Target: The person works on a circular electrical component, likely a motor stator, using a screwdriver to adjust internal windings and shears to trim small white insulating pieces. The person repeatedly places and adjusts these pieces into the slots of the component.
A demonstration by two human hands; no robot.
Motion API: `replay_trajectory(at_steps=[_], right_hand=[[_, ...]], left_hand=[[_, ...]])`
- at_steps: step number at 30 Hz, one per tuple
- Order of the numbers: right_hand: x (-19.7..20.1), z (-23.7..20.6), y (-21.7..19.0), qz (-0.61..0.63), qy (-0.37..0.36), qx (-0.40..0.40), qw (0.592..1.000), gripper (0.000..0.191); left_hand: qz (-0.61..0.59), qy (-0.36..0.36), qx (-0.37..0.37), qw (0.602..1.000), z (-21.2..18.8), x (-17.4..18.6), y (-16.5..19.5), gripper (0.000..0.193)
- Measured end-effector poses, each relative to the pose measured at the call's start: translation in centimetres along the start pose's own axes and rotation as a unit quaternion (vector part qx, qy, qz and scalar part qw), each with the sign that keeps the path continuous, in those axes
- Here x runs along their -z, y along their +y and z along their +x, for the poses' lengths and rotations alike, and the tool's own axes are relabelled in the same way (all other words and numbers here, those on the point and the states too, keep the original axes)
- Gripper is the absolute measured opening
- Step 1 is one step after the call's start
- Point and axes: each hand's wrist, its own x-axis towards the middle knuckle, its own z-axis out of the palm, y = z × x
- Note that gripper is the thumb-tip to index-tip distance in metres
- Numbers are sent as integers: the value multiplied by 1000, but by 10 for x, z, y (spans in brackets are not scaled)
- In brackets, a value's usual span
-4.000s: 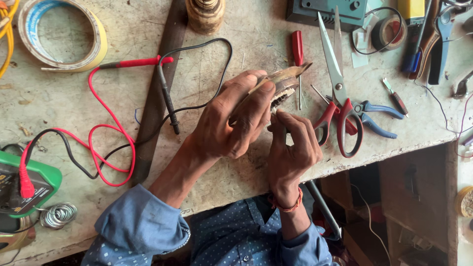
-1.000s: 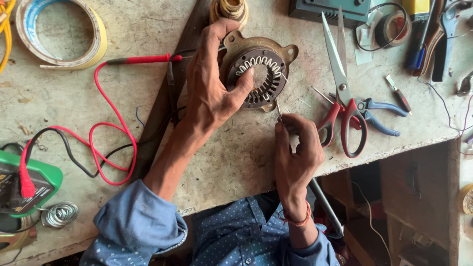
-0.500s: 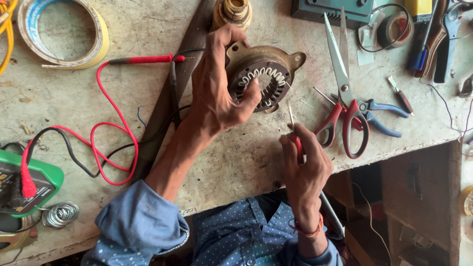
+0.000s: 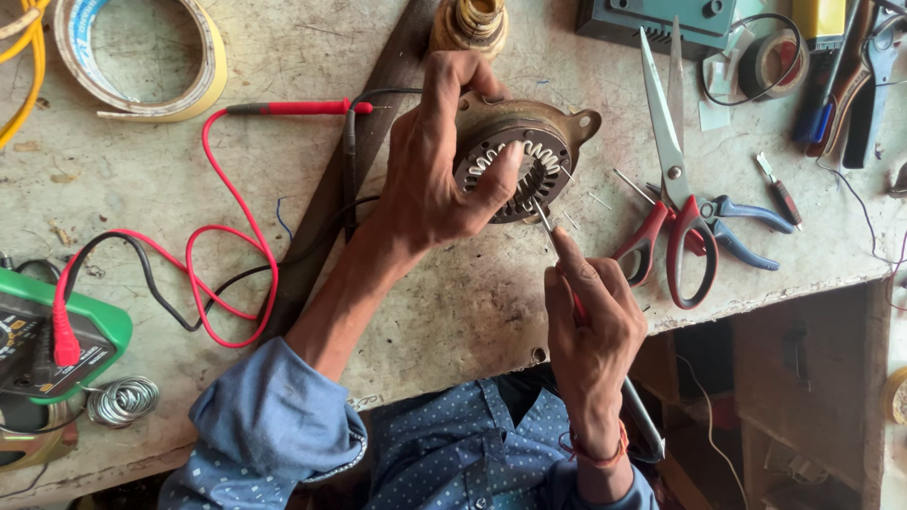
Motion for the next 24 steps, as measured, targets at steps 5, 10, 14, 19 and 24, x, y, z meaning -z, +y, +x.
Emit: replay_trajectory(at_steps=[5, 10, 14, 19, 24], right_hand=[[9, -2, -15, -67, -2, 9, 998, 38], [15, 6, -24, -72, -22, 21, 997, 34], [10, 10, -26, -72, -16, 37, 997, 34], [7, 16, -17, -56, -20, 42, 997, 31], [7, 26, -10, 10, -42, 26, 999, 31]], left_hand=[[70, 22, -15, 997, 8, -1, 5, 41], [70, 27, -25, 997, 13, 1, 10, 36], [79, 28, -16, 996, 12, 1, 10, 34], [82, 36, -18, 996, 11, -3, 1, 34], [70, 27, -7, 997, 12, -6, -14, 34]])
